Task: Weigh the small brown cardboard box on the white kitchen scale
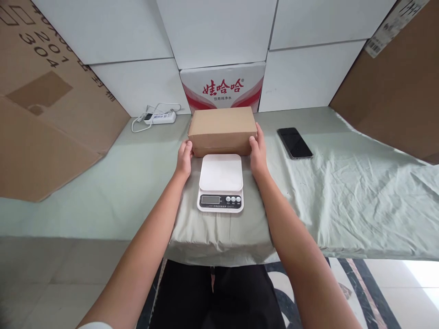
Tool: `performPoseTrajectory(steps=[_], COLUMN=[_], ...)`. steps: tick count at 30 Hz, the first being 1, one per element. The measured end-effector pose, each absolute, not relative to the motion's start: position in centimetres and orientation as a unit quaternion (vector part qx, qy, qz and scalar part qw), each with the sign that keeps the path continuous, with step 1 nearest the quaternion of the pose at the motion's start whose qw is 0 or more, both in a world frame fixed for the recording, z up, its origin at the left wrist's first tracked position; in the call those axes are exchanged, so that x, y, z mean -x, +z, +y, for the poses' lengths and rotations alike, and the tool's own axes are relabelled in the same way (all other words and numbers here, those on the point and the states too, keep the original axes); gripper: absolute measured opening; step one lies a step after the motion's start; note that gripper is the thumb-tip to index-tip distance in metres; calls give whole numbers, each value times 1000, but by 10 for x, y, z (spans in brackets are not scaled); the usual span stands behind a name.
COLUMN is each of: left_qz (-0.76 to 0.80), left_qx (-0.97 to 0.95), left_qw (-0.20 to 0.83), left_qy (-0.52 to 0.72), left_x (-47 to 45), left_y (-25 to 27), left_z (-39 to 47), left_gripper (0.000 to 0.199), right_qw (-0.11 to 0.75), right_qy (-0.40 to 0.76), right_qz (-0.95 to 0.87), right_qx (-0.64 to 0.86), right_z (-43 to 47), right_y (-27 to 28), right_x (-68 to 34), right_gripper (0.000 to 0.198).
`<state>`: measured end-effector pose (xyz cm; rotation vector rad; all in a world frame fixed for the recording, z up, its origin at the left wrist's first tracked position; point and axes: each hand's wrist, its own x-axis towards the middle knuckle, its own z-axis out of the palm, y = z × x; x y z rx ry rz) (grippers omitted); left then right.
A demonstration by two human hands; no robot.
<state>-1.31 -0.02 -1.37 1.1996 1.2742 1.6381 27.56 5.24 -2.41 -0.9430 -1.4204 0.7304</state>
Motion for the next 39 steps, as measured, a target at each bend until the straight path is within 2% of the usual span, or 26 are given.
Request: performPoseTrajectory(steps=[4,14,23,29,39], left_qz=[505,490,487,488,479], left_qx=[-458,-452,-455,-446,-445], left_qw=[359,356,348,364,369], left_qy=[638,654,659,656,660], left_x=[14,16,19,17,16], left_y=[-16,-19,-24,-20,-19], left_z=[2,4,9,6,5], left_gripper=[84,81,75,81,84], right_qw=[605,608,618,618,614], right_qy=[368,352,358,366,357], right_qz=[-574,-577,-560,-549,-567], right_qx=[411,416,421,427,417], right_z=[45,42,44,40,44], right_y=[-15,-16,-19,-12,-20], right_x=[-271,-271,-270,-268,-272], right_gripper=[84,88,87,79,77])
